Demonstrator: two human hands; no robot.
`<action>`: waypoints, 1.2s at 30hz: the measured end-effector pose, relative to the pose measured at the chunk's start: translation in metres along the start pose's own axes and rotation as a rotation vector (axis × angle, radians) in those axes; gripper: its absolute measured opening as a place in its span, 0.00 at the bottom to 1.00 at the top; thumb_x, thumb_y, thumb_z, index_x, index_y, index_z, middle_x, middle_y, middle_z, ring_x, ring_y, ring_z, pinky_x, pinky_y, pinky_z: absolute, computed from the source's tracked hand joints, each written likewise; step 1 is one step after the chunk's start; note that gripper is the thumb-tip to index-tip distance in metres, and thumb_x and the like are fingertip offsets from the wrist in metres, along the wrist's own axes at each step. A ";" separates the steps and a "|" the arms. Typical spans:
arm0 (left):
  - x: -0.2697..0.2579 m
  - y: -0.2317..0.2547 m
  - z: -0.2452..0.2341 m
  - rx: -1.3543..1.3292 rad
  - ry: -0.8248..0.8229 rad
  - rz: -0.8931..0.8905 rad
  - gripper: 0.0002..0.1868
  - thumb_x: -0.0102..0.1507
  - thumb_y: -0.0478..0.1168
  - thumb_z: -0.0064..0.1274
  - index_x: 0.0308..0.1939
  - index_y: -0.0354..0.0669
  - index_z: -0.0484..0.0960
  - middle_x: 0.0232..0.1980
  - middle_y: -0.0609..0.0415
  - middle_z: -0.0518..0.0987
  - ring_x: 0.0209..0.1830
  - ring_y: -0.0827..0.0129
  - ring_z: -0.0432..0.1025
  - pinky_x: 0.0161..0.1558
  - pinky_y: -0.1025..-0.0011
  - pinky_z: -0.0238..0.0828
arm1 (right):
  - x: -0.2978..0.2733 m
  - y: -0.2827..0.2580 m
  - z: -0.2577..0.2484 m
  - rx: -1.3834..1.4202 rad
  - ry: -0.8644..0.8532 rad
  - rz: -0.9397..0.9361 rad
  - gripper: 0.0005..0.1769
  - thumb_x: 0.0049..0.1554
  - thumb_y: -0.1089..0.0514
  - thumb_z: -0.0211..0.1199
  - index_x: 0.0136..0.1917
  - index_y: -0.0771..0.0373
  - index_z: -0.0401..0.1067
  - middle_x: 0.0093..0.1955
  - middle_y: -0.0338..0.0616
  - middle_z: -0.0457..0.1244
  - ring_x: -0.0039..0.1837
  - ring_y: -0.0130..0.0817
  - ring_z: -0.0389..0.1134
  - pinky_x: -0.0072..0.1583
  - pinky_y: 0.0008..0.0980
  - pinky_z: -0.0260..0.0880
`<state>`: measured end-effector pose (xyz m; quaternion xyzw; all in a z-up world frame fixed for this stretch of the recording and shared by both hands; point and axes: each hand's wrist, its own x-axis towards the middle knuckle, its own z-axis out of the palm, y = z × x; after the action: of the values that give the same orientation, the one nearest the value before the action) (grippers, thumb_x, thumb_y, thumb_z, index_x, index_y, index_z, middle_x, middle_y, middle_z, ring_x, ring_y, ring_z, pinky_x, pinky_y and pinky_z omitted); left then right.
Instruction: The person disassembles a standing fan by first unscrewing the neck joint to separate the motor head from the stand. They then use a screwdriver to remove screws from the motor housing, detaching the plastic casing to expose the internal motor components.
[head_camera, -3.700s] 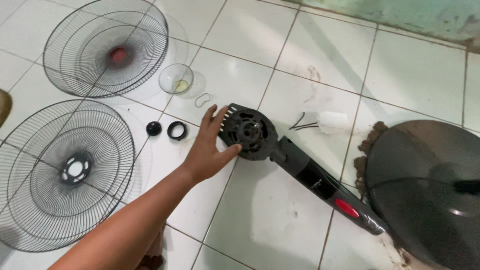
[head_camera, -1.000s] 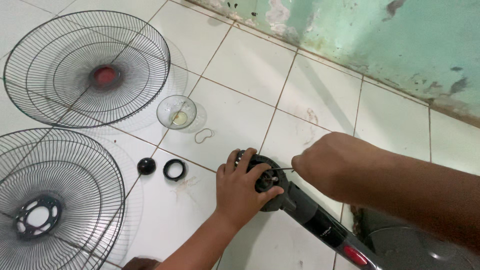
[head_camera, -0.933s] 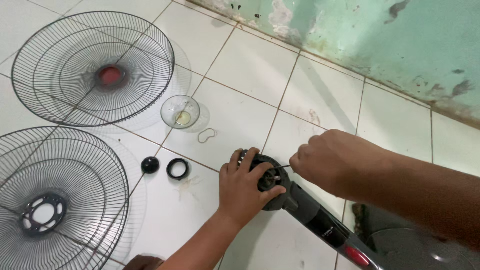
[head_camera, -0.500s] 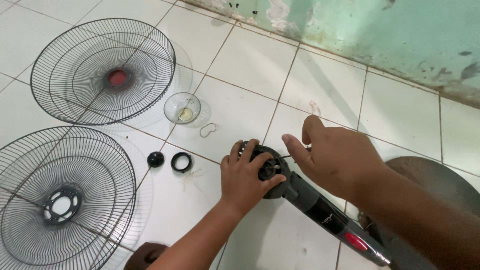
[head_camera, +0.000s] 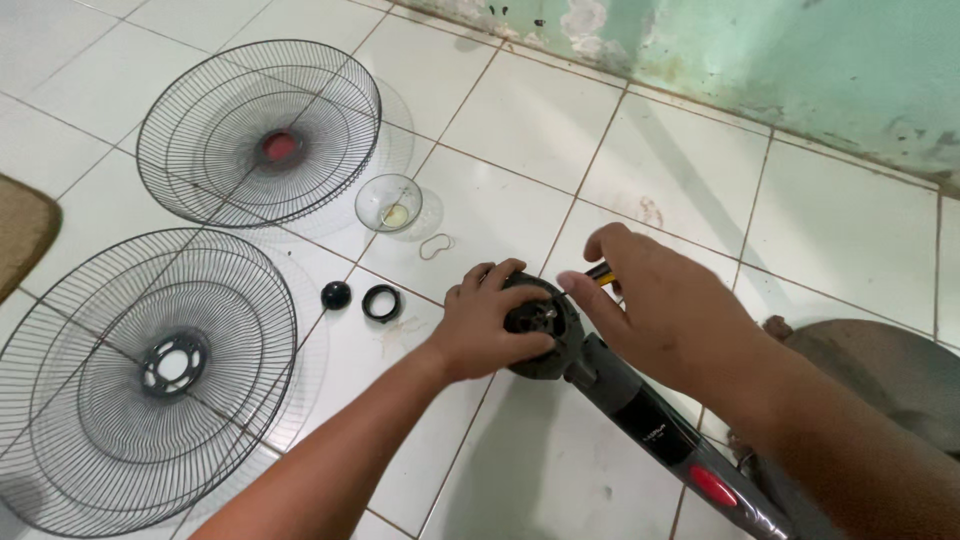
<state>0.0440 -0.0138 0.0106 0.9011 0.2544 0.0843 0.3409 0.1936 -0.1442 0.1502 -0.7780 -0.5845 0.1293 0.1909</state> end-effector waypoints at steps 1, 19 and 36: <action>0.004 -0.002 -0.008 -0.068 -0.021 -0.007 0.28 0.53 0.54 0.61 0.57 0.59 0.85 0.74 0.47 0.67 0.75 0.45 0.54 0.71 0.50 0.47 | 0.000 -0.003 -0.004 -0.145 -0.099 0.097 0.21 0.64 0.41 0.51 0.55 0.60 0.68 0.44 0.51 0.69 0.47 0.49 0.71 0.49 0.44 0.69; 0.018 0.038 -0.027 -0.348 0.024 -0.156 0.12 0.62 0.38 0.59 0.48 0.41 0.88 0.40 0.55 0.89 0.38 0.72 0.81 0.46 0.73 0.78 | 0.011 0.010 -0.002 0.006 -0.182 0.100 0.18 0.67 0.44 0.52 0.58 0.60 0.64 0.46 0.46 0.68 0.52 0.45 0.71 0.53 0.42 0.71; 0.009 0.062 -0.020 -0.264 0.234 -0.213 0.05 0.62 0.36 0.56 0.39 0.41 0.86 0.30 0.50 0.85 0.27 0.73 0.72 0.33 0.74 0.70 | 0.027 0.027 0.006 0.132 0.051 -0.251 0.18 0.58 0.45 0.59 0.46 0.63 0.71 0.39 0.52 0.67 0.45 0.51 0.71 0.47 0.47 0.71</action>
<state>0.0698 -0.0371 0.0659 0.8007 0.3728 0.1845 0.4312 0.2219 -0.1237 0.1335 -0.6875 -0.6625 0.1228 0.2710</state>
